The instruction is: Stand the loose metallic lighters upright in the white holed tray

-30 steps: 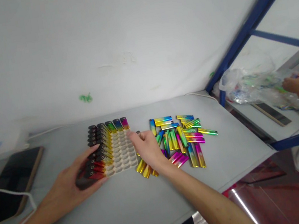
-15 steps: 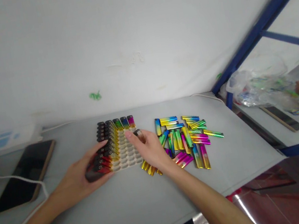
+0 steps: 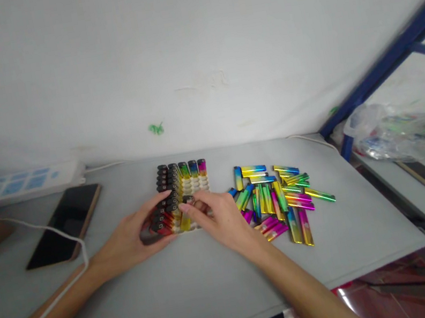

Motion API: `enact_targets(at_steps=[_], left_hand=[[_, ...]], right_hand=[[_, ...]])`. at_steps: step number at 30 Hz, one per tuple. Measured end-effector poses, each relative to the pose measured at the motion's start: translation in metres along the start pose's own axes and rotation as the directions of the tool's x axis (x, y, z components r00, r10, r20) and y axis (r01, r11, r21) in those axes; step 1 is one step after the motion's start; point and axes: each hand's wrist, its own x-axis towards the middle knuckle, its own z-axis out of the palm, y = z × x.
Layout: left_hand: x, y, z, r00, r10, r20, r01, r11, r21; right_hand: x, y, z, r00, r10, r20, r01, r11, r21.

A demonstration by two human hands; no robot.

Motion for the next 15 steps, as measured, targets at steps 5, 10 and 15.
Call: enact_targets(at_steps=[5, 10, 15], left_hand=[[0.0, -0.003, 0.002, 1.0, 0.003, -0.008, -0.003, 0.999, -0.035], [0.0, -0.001, 0.001, 0.999, 0.003, 0.032, -0.003, 1.0, -0.01], [0.0, -0.001, 0.001, 1.0, 0.014, 0.015, -0.014, 1.0, 0.006]], right_hand=[[-0.002, 0.011, 0.006, 0.993, -0.095, 0.067, 0.105, 0.981, -0.161], [-0.003, 0.012, 0.009, 0.97, -0.196, 0.143, 0.234, 0.908, -0.348], [-0.001, 0.004, 0.021, 0.956, -0.232, 0.178, 0.291, 0.823, -0.488]])
